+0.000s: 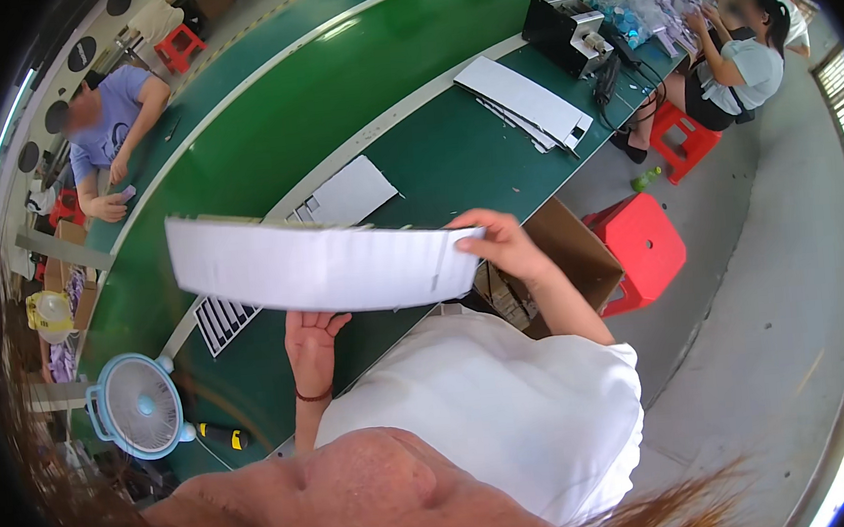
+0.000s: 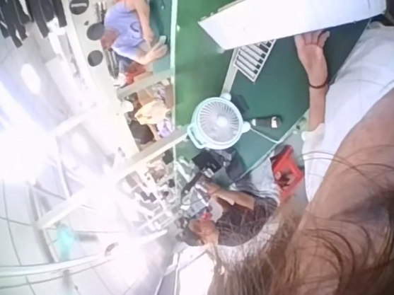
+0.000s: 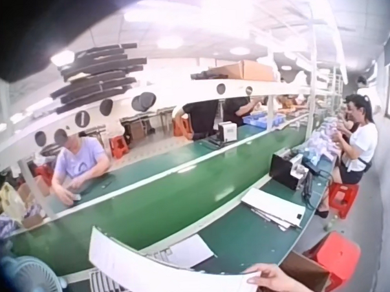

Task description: Apply labels and assemble small plastic housing components onto electronic circuit strips at a factory workbench.

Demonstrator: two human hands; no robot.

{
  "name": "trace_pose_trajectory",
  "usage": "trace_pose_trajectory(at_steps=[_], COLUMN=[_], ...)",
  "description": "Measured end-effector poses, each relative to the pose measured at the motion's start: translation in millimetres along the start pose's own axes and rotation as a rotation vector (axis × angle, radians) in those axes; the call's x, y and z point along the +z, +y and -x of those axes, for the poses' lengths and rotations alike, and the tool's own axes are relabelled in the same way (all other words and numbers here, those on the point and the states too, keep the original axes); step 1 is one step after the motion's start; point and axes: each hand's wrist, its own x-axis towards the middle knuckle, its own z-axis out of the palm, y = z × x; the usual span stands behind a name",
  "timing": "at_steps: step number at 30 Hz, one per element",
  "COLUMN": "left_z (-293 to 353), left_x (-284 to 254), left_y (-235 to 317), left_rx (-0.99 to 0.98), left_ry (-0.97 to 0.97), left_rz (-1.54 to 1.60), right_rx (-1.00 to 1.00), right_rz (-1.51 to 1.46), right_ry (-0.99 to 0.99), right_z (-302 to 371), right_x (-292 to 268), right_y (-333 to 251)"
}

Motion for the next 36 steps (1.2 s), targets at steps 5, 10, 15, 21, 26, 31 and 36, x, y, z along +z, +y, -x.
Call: trace_pose_trajectory(at_steps=[5,10,15,21,26,31,36], left_z=[-3,-4,-5,-4,-3,-3,-6], left_x=[2,4,5,5,2,3,0], left_y=[6,-4,-9,-13,-17,-15,-16], left_rx=[-0.099,-0.163,-0.194,-0.228,-0.236,-0.242,-0.269], left_ry=[-0.081,-0.128,-0.166,-0.135,-0.137,-0.099,-0.099], left_rz=[-0.116,-0.255,-0.423,-0.452,-0.472,-0.454,-0.472], right_rx=[0.065,0.311,0.339,-0.135,-0.049,0.164,0.204], right_rz=[-0.055,-0.189,-0.084,1.297,1.406,1.616,1.656], right_ry=[0.366,0.674,0.714,0.765,0.561,0.400,0.314], right_z=[49,94,94,21,-84,-149,-186], right_x=[-119,-192,-209,-186,-204,-224,-209], right_y=[20,34,38,-21,-43,-28,-26])
